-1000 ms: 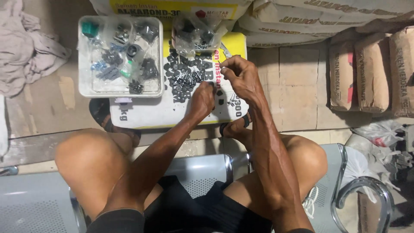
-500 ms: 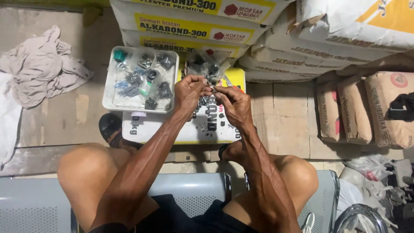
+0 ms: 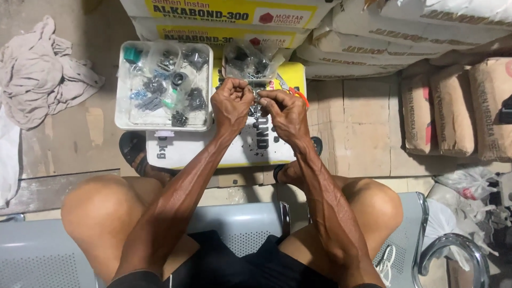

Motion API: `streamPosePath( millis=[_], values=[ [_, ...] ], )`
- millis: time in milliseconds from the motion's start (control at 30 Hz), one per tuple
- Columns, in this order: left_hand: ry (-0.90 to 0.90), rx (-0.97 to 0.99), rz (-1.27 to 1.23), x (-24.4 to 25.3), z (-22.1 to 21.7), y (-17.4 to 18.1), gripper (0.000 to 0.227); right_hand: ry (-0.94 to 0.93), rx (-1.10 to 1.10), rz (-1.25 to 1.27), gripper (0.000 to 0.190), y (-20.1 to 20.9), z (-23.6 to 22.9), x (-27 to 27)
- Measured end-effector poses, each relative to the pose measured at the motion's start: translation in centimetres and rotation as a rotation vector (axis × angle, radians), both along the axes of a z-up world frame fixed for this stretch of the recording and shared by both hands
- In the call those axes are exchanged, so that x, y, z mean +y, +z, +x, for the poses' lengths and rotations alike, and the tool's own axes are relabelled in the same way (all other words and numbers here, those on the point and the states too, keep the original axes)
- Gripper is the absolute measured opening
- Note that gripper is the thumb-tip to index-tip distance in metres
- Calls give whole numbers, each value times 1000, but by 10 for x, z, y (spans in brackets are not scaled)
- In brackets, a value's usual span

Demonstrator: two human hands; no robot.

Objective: Manually assembling mechanical fasteners by threading nuts onto bolts and organizing them in a tray.

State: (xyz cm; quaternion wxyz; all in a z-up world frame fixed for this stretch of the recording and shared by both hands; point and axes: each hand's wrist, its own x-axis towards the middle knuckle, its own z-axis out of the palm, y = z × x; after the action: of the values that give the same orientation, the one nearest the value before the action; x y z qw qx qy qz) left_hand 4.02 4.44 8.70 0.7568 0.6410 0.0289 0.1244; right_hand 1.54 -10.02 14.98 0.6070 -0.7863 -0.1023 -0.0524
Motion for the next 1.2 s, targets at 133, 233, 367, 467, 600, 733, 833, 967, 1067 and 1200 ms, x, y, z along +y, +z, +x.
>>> streamPosePath(
  millis=[133,233,367,467,600,733,833,967,1067,1200],
  values=[
    [-140,-11,167,-7,-9,15,10,-21,7,-25,13,7,5,-4],
    [-163,-70,351,-7,-8,13,9,-37,-7,-1,16,8,6,-11],
    [-303,-109,220,-2,3,25,12,7,22,-150,19,17,16,-11],
    [-300,24,129,-1,0,11,13,-12,-71,-226,10,-15,29,-11],
    [-185,155,212,9,-17,-12,15,-87,-104,-347,9,-116,41,-5],
    [-272,350,578,15,-25,-68,16,-40,-6,-630,13,-180,41,3],
    [-427,450,852,13,-37,-92,22,21,-38,-796,10,-212,45,-3],
    [-528,319,957,5,-48,-138,14,33,106,-673,11,-185,38,-22],
    [-614,255,946,4,-58,-114,16,54,163,-742,13,-187,26,-36],
    [-761,262,897,-19,-70,-125,22,73,204,-677,10,-173,14,-31]
  ],
)
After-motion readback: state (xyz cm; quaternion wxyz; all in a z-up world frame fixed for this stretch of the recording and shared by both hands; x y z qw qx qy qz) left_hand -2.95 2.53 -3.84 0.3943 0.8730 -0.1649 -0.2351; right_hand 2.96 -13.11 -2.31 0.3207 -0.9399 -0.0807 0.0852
